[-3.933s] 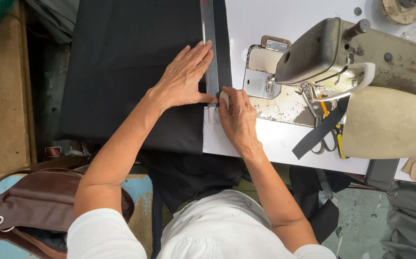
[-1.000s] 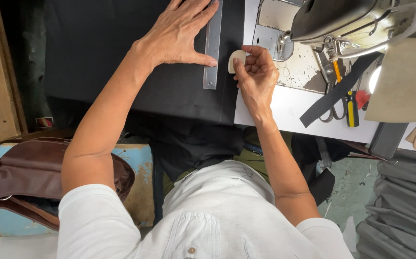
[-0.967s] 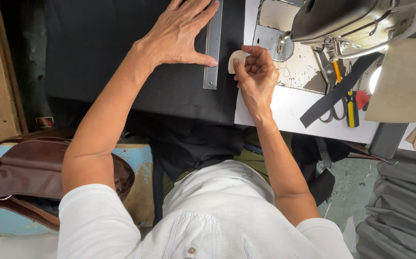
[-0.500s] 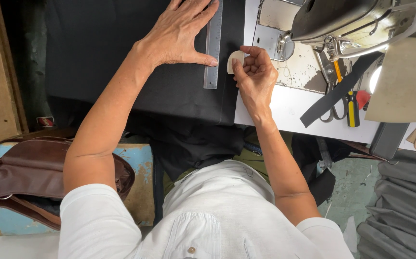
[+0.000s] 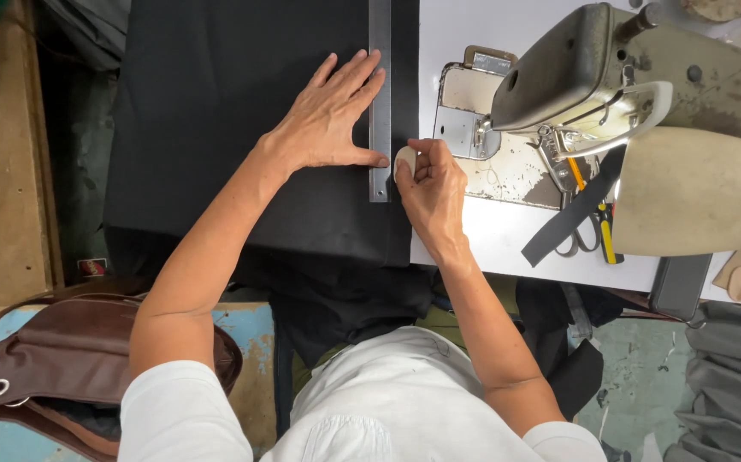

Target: Measuring, marking with chalk, and cutting black fabric on a sewing table using a ruler and scissors.

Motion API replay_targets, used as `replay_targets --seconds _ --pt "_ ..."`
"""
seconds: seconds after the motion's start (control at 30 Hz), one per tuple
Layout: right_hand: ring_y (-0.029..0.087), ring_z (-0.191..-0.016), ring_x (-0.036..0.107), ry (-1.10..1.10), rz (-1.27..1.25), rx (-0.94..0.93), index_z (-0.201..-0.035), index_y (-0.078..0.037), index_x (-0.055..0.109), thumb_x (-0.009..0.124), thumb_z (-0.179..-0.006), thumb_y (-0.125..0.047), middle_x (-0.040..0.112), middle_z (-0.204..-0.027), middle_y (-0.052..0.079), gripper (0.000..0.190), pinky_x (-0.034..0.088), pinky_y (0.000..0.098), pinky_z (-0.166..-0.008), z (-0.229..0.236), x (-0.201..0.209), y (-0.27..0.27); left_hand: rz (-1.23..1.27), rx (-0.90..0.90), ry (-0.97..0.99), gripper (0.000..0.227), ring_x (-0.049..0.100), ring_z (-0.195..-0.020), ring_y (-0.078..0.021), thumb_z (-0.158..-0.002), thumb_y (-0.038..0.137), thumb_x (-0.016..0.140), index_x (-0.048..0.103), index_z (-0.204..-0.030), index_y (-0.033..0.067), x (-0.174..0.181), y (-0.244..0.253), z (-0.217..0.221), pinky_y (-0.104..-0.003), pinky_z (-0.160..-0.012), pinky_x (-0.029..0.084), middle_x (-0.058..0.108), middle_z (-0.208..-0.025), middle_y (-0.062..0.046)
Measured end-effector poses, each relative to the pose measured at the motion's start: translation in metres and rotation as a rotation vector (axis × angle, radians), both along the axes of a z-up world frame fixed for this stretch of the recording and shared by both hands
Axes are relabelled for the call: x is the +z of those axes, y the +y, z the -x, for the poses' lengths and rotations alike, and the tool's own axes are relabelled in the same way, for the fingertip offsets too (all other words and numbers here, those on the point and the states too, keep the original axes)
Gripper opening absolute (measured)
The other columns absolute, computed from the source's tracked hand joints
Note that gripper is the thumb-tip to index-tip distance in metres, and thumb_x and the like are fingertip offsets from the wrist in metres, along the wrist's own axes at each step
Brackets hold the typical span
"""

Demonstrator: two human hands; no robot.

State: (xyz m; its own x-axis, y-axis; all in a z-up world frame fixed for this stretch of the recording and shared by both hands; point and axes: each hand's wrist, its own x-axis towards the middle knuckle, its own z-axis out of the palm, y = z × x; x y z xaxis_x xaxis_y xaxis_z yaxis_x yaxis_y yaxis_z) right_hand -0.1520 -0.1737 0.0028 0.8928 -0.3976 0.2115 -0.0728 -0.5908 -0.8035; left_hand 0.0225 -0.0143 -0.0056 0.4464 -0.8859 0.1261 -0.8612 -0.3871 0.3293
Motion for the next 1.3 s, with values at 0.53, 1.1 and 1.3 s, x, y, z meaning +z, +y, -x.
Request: replay_targets --seconds 0.53,1.1,1.3 --pt "0.017 -0.064 0.054 -0.026 0.196 0.033 -0.124 -0.007 0.063 0.071 -0.101 -0.008 0.058 -0.087 0.003 0.024 0.050 0.0343 -0.062 0.001 -0.021 -0.003 0.006 -0.009 -0.027 0.129 0.017 -0.166 -0.0388 -0.087 0.080 0.077 0.029 -0.168 -0.0073 -0.005 -0.006 -0.007 -0.058 -0.134 0.011 0.018 -0.178 -0.024" --pt "0.018 -0.065 0.054 -0.004 0.177 0.031 -0.123 -0.004 0.063 0.066 -0.102 -0.009 0.055 -0.080 0.002 0.021 0.048 0.0373 -0.064 -0.054 -0.010 -0.017 0.055 -0.017 -0.147 0.134 0.020 -0.165 -0.0406 -0.083 0.089 0.075 0.042 -0.164 -0.0125 -0.009 -0.012 -0.009 -0.065 -0.131 -0.001 0.038 -0.172 -0.032" --pt "0.013 -0.065 0.055 -0.131 0.128 0.075 -0.119 -0.005 0.062 0.064 -0.099 -0.005 0.056 -0.074 -0.002 0.020 0.050 0.0321 -0.066 -0.131 -0.010 -0.042 0.017 -0.001 -0.141 0.140 0.019 -0.166 -0.0392 -0.075 0.087 0.081 0.038 -0.166 -0.0104 -0.009 -0.015 -0.009 -0.067 -0.129 -0.004 0.035 -0.173 -0.033"
